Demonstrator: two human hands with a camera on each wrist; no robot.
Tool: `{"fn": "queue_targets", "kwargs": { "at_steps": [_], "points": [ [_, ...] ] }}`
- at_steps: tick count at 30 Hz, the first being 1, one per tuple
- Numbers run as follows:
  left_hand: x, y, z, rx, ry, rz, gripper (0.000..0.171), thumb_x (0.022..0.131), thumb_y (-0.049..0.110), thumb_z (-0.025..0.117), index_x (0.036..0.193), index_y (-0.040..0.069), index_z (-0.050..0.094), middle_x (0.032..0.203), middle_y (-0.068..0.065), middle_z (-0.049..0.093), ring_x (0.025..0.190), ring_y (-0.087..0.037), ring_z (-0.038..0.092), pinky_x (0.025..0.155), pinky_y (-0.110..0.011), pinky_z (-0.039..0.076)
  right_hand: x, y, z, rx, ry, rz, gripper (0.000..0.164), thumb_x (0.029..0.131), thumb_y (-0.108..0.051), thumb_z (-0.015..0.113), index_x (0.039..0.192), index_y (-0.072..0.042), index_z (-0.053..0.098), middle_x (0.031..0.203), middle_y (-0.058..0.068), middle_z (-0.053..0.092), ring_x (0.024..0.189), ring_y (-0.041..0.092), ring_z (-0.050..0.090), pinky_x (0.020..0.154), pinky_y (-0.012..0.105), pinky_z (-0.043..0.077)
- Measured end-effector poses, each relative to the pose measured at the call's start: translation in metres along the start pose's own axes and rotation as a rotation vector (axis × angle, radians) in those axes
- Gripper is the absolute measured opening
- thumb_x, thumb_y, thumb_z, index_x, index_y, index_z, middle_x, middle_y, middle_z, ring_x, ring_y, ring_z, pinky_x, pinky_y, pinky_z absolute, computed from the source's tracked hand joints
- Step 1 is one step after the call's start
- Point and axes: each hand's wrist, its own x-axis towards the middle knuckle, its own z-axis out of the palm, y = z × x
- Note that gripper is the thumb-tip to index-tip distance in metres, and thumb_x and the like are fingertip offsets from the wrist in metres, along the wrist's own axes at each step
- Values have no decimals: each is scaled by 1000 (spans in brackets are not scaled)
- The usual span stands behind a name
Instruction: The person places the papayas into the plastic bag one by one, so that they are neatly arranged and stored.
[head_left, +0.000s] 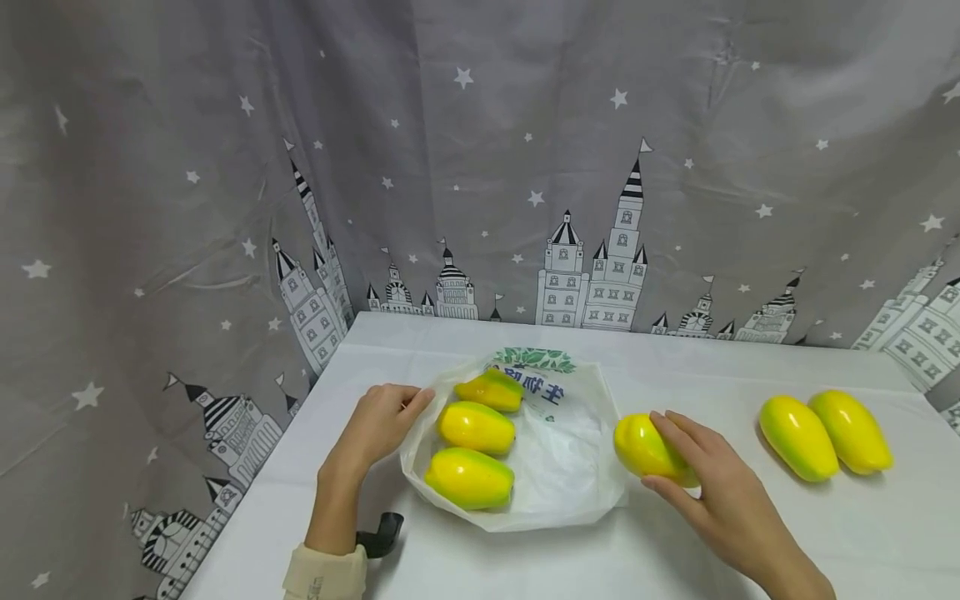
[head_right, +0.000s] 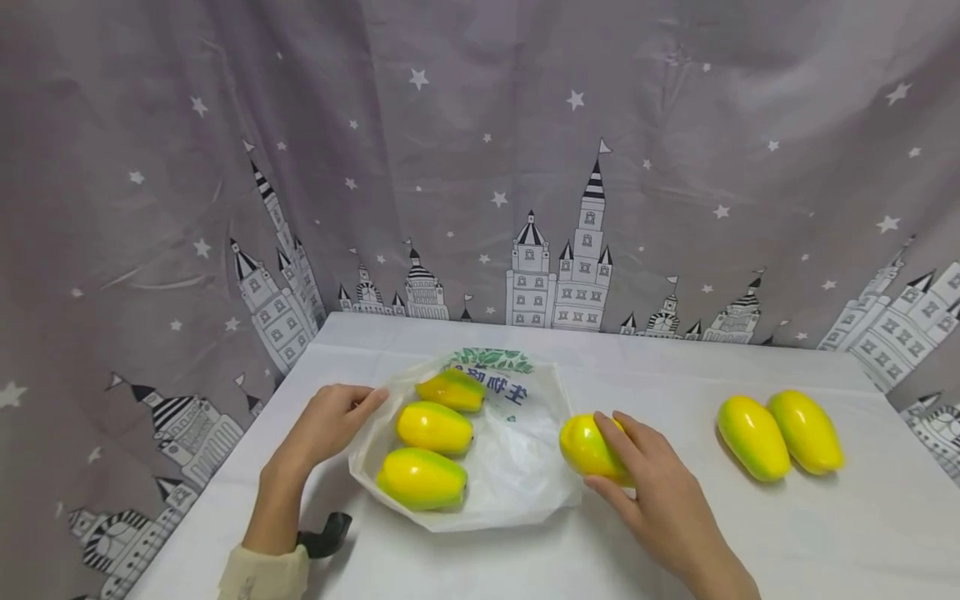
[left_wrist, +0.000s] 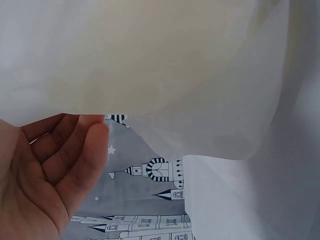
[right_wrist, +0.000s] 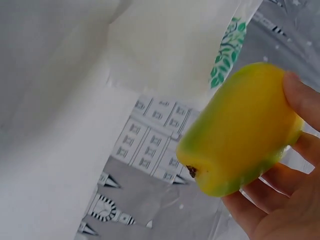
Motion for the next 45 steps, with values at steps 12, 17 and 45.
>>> {"fn": "queue_targets", "kwargs": {
  "at_steps": [12,17,45],
  "points": [
    [-1,2,1,6,4,-1,35,102,30,55,117,3,72,97,-3,72,78,-15,61,84,-40,54,21,-17,16,46,-13,-90,70,79,-23,83,142,-16,54,136,11,55,119,30,55,91,52,50],
    [-1,2,1,0,1,3,35,102,30,55,116,4,72,95,-2,71,76,-14,60,81,-38,54,32,-25,26,93,-47,-61,69,81,-27,82,143,-15,53,138,12,54,122,31,53,95,52,48],
    [-1,3,-2,4,-1,-5,35,102,29,55,118,2,71,105,-6,72,84,-16,63,86,-41,54,97,-33,70,70,-218,-76,63,83,-23,81,138,-9,56,127,15,60,113,33,58,95,50,48]
  ]
}}
